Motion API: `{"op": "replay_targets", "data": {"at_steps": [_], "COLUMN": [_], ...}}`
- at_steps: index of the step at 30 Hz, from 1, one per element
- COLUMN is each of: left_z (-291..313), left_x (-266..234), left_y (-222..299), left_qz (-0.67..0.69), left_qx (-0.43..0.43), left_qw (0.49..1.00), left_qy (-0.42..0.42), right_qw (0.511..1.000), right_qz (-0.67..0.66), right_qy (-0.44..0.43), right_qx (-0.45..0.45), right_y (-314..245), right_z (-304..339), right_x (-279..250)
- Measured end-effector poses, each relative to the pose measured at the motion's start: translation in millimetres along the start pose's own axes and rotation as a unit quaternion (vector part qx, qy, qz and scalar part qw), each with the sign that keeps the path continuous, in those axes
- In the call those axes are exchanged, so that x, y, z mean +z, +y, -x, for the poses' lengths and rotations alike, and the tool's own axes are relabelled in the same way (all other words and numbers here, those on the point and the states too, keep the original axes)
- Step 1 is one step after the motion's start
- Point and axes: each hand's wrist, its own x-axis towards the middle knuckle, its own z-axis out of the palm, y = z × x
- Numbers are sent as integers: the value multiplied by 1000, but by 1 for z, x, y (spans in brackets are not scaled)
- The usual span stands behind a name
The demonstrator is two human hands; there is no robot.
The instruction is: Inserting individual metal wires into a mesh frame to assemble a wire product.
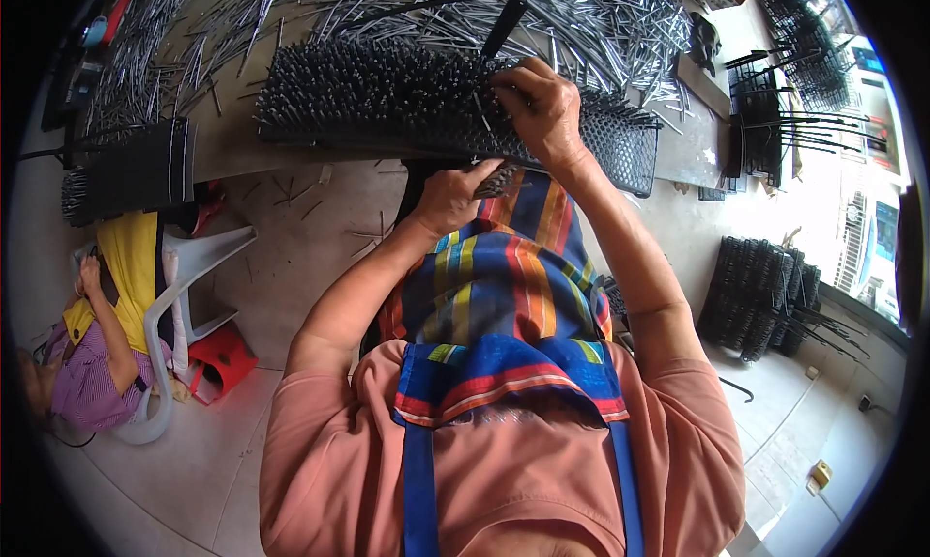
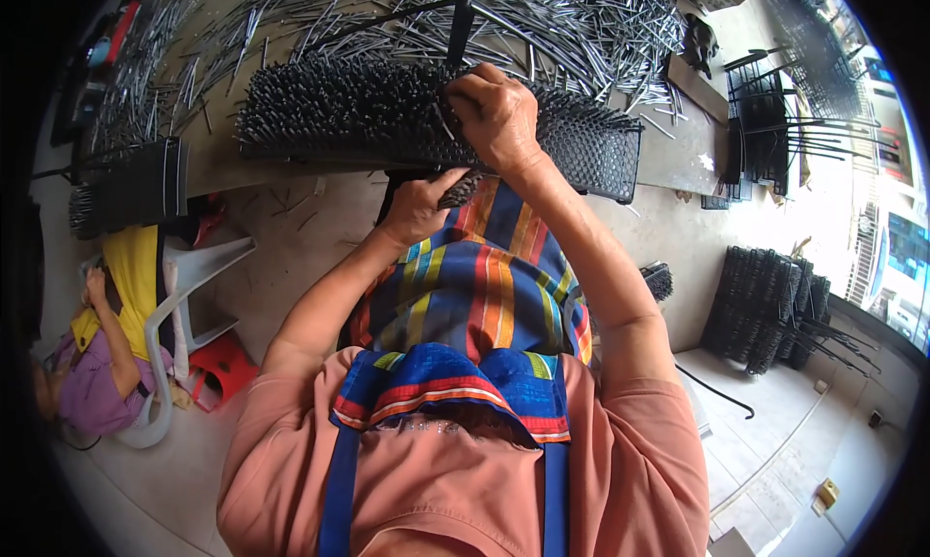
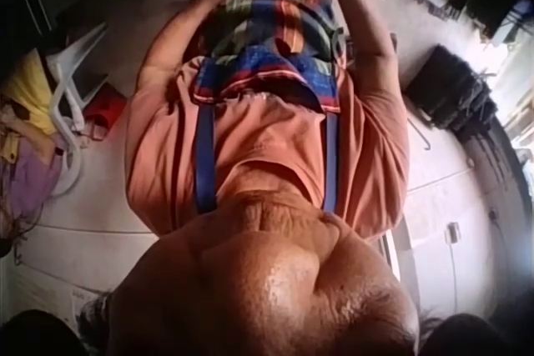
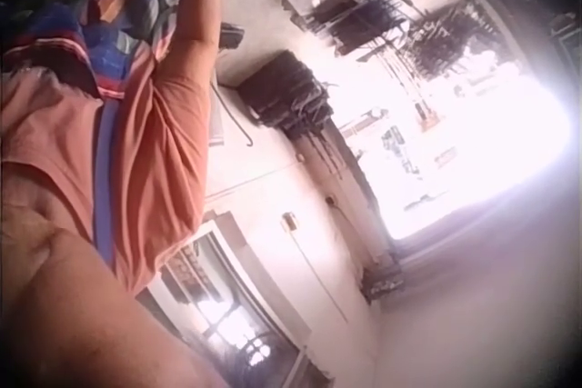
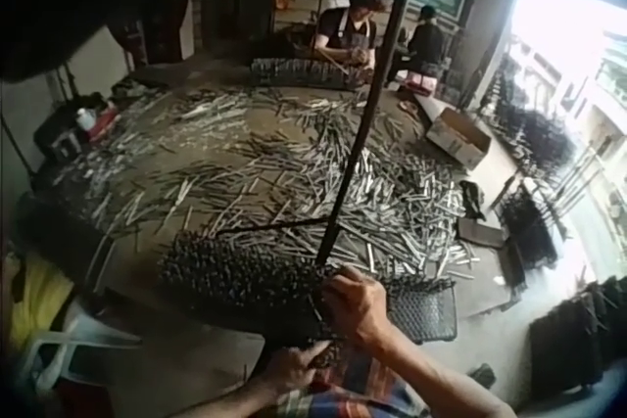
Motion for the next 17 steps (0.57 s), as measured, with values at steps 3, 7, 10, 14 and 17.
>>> {"op": "replay_targets", "data": {"at_steps": [3, 7, 10, 14, 17], "left_z": [-1, -4, 8, 7, 0], "left_x": [9, 20, 17, 17, 25], "left_y": [-11, -17, -18, -6, -5], "left_qz": [-27, -59, -51, -82, -33], "left_qx": [-12, -9, 17, -43, -68], "left_qw": [999, 998, 996, 995, 995], "left_qy": [38, 23, 72, 43, 61], "right_qw": [997, 987, 974, 981, 979], "right_qz": [40, 74, 120, 105, 158], "right_qy": [-8, -53, -105, -57, -12], "right_qx": [-63, -130, -161, -150, -128], "right_y": [-1, 15, 6, -2, -1], "right_z": [-6, -6, -4, 12, 15], "right_x": [-7, -1, 7, 9, 13]}}
